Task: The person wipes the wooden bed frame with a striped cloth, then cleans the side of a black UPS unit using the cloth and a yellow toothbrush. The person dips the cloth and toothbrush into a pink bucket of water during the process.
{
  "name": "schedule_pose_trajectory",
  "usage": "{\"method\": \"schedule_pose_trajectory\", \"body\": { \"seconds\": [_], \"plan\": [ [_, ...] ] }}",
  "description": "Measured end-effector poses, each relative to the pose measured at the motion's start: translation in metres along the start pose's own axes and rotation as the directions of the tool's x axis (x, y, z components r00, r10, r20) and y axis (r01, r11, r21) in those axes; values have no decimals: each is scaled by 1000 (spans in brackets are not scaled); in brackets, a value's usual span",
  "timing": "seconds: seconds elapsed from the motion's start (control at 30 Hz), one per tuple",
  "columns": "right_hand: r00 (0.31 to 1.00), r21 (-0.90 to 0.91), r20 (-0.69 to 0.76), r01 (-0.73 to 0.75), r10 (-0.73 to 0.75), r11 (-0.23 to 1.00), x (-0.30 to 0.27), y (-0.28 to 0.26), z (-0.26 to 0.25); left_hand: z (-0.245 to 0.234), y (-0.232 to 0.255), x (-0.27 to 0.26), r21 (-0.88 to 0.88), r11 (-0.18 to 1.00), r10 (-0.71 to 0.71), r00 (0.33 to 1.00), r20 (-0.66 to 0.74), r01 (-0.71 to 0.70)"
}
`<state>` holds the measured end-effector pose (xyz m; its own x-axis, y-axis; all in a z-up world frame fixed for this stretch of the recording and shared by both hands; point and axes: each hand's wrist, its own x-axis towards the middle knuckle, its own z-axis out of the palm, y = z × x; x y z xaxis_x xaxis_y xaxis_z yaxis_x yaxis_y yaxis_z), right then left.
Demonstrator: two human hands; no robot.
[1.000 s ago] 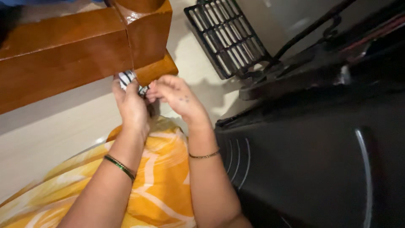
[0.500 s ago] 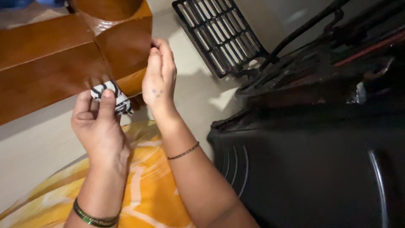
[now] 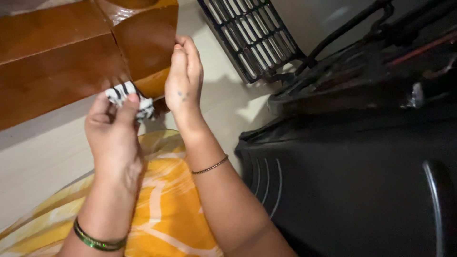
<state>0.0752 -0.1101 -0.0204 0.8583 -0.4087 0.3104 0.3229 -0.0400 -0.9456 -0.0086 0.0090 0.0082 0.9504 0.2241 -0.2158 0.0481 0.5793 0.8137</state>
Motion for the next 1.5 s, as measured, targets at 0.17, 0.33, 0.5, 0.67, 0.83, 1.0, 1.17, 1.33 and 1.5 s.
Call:
{"method": "schedule_pose_trajectory", "body": {
  "seconds": [0.17, 0.33, 0.5, 0.67, 0.83, 1.0, 1.17, 1.33, 1.5],
  "plan": [
    [1000, -3, -16, 25, -25, 1000, 0, 8, 1, -9, -10, 20, 162, 987, 23, 999, -36, -17],
    [997, 79, 12, 81, -82, 994, -2, 2, 6, -6, -3, 44, 90, 992, 98, 989, -112, -88],
    [1000, 26, 0, 3, -3, 1000, -2, -1, 0, -23, -13, 14, 142, 990, 10, 1000, -17, -8],
    [999, 27, 40, 29, -30, 999, -3, -4, 0, -35, -45, 47, 201, 977, 73, 997, -29, -65],
    [999, 73, 36, 5, -8, 997, 1, -5, 0, -33, -87, 86, 317, 888, 338, 940, 43, -334],
    [999, 76, 49, 10, -14, 997, -2, -3, 0, -55, -103, 104, 582, 771, 301, 953, 24, -258],
    [999, 144, 52, -13, 5, 989, -3, -5, 2, -71, -102, 107, 748, 650, 233, 972, -33, -131],
    [998, 136, 59, 2, -10, 991, -2, -6, 1, -70, -105, 95, 761, 615, 315, 949, 3, -207],
    [999, 81, 46, -24, 20, 996, -5, -8, 0, -79, -122, 103, 704, 685, 260, 965, 8, -190]
  ]
}}
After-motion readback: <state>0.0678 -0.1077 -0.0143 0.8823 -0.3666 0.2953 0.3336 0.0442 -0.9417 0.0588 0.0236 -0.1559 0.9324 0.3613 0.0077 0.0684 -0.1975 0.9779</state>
